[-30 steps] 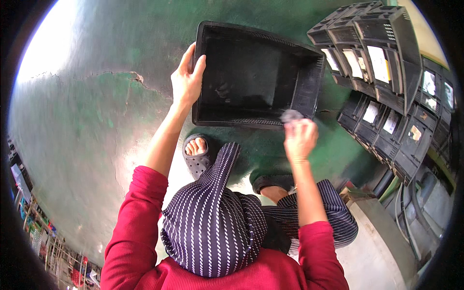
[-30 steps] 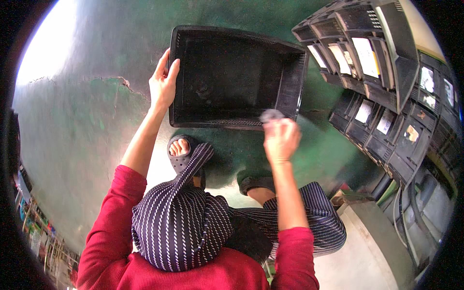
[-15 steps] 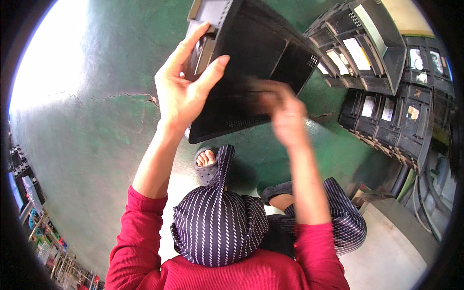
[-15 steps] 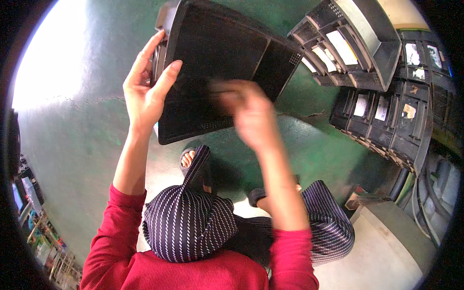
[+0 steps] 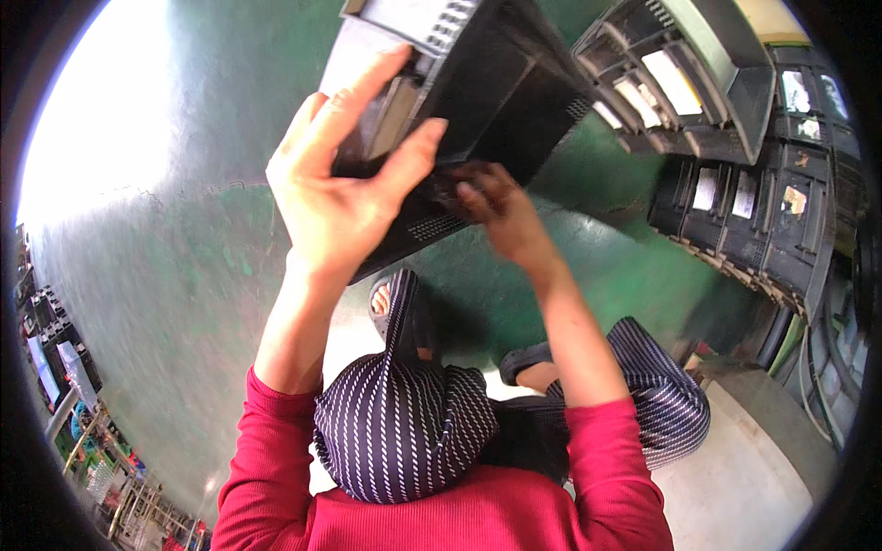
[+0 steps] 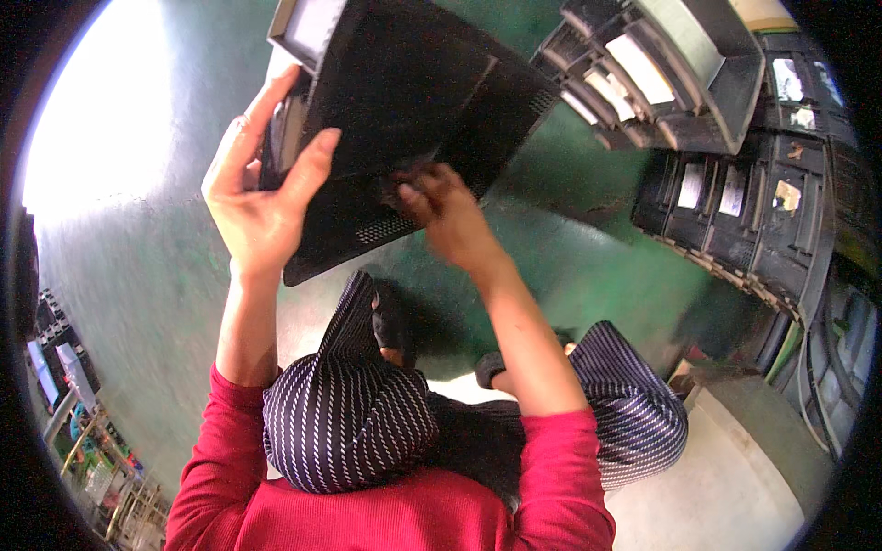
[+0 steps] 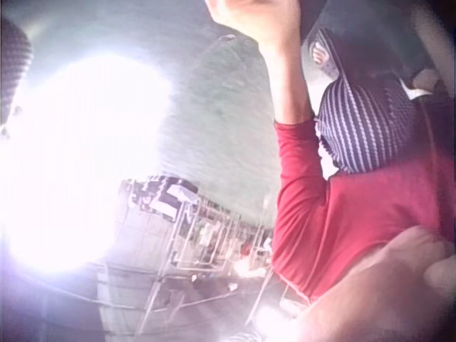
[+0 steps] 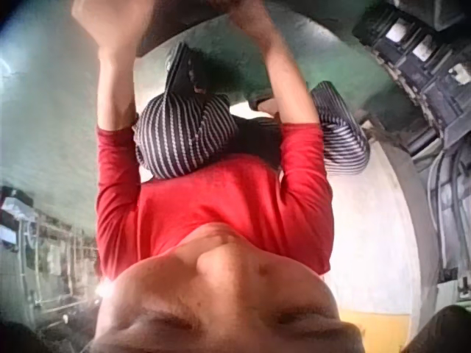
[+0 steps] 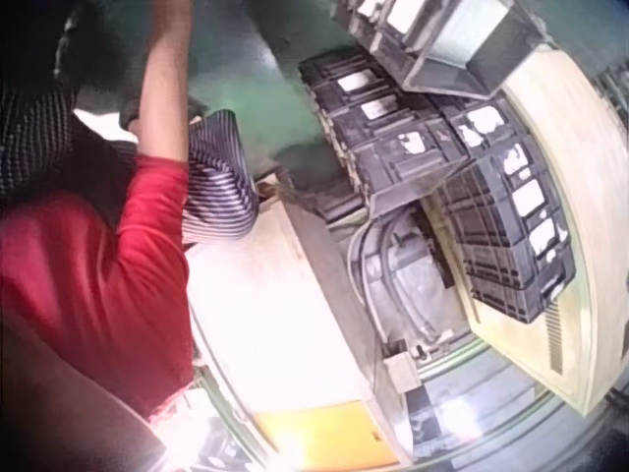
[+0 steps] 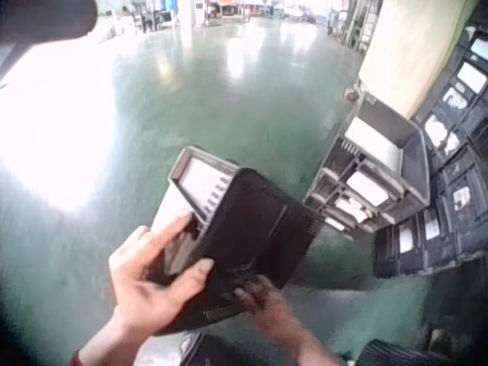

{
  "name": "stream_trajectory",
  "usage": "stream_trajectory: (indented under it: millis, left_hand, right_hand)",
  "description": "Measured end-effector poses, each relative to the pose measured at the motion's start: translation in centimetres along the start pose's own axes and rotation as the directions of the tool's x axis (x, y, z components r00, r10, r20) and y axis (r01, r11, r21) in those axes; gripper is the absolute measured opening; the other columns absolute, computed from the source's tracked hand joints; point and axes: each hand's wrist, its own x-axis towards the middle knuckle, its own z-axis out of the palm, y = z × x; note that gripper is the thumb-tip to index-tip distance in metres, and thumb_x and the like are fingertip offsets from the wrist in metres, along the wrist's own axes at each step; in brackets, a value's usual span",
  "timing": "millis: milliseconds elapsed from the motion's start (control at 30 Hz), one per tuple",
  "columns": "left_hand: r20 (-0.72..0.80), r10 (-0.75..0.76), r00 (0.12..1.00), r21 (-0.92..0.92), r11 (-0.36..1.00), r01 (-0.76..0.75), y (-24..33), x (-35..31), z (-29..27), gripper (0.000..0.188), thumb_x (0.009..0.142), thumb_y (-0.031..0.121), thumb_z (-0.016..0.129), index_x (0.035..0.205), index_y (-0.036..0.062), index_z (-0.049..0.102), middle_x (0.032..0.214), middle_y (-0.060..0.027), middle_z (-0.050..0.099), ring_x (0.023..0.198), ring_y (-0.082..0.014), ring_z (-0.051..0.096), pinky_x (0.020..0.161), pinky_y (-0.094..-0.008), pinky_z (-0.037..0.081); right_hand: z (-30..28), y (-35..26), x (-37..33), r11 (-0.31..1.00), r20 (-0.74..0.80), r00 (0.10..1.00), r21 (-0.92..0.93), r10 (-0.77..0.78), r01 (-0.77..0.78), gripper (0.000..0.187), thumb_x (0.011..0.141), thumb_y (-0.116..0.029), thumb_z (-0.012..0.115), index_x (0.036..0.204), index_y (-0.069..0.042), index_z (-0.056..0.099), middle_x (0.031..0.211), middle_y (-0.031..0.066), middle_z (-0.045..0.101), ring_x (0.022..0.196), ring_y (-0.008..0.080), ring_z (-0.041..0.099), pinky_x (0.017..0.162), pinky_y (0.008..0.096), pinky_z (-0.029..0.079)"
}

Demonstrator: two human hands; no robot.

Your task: The person wipes the interior of black plastic crates with a cloth, then places white paper sheets inside each crate. The person repeats this process for multiple crates, stacking them after each one is prepared.

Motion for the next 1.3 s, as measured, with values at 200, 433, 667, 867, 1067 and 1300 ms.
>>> stream_trajectory:
  millis: [200, 433, 667, 867, 1067, 1300]
  left_hand:
    - [0.031, -0.069, 0.997, -0.046, 0.996, 0.071, 0.6, 4.1, -0.8, 0.046, 0.076, 0.014, 0.077, 0.12, 0.0078, 0.063, 0.102, -0.0042, 0.067, 0.09, -0.0087, 0.06, 0.08, -0.0234, 0.047]
    - [0.222, 0.071, 0.973, 0.353, 0.924, -0.148, 1.3, 6.9, 0.3, 0.043, 0.077, 0.025, 0.076, 0.117, 0.0147, 0.066, 0.103, -0.0065, 0.069, 0.092, -0.0144, 0.064, 0.083, -0.0291, 0.049]
    - [0.352, -0.104, 0.93, 0.372, 0.927, -0.037, 3.5, 10.9, 3.9, 0.046, 0.073, 0.028, 0.073, 0.115, 0.0111, 0.065, 0.11, -0.0198, 0.064, 0.102, -0.0331, 0.063, 0.089, -0.0362, 0.049]
    - [0.348, -0.054, 0.936, 0.296, 0.953, -0.055, 0.5, 12.4, 3.6, 0.044, 0.073, 0.021, 0.074, 0.112, 0.0043, 0.064, 0.109, -0.0196, 0.065, 0.099, -0.0302, 0.065, 0.088, -0.033, 0.049]
    - [0.33, 0.072, 0.941, 0.238, 0.958, -0.157, 2.3, 12.2, 4.6, 0.042, 0.072, 0.016, 0.075, 0.109, 0.0009, 0.065, 0.102, -0.0182, 0.067, 0.094, -0.0257, 0.067, 0.085, -0.032, 0.051]
    - [0.203, -0.026, 0.979, 0.31, 0.95, -0.039, -0.6, 13.0, 4.4, 0.042, 0.073, 0.019, 0.074, 0.11, 0.0001, 0.064, 0.1, -0.0192, 0.068, 0.089, -0.0231, 0.068, 0.083, -0.0313, 0.051]
  right_hand:
    - [-16.7, -2.9, 0.3, 0.899, -0.066, 0.921, -0.202, 0.384, -0.389, 0.045, 0.097, -0.041, 0.048, 0.116, -0.002, 0.059, 0.106, 0.0075, 0.065, 0.086, 0.0199, 0.067, 0.076, 0.029, 0.052]
    - [-18.2, -6.4, 3.0, 0.956, -0.106, 0.956, 0.143, 0.273, -0.257, 0.041, 0.096, -0.042, 0.049, 0.105, -0.005, 0.064, 0.102, 0.0072, 0.065, 0.085, 0.0158, 0.064, 0.072, 0.0315, 0.056]
    - [-17.3, -4.8, 6.5, 0.657, -0.36, 0.932, 0.714, 0.046, 0.243, 0.038, 0.096, -0.035, 0.053, 0.102, 0.001, 0.064, 0.083, 0.0059, 0.063, 0.079, 0.0122, 0.062, 0.067, 0.0247, 0.053]
    - [-3.8, 4.8, 11.1, 0.821, -0.246, 0.875, -0.516, -0.417, 0.247, 0.042, 0.079, -0.019, 0.068, 0.116, -0.005, 0.055, 0.109, 0.0156, 0.056, 0.108, 0.0365, 0.049, 0.092, 0.0473, 0.04]
    - [5.9, 12.5, 11.8, 0.626, 0.006, 0.975, -0.766, -0.224, 0.148, 0.058, 0.092, -0.034, 0.05, 0.139, -0.003, 0.038, 0.142, 0.0183, 0.04, 0.135, 0.0346, 0.032, 0.114, 0.0496, 0.016]
    - [1.2, 15.1, 12.1, 0.331, 0.455, 0.818, -0.757, -0.351, 0.563, 0.042, 0.088, -0.013, 0.049, 0.13, -0.008, 0.052, 0.136, 0.0116, 0.05, 0.128, 0.0229, 0.044, 0.112, 0.0419, 0.026]
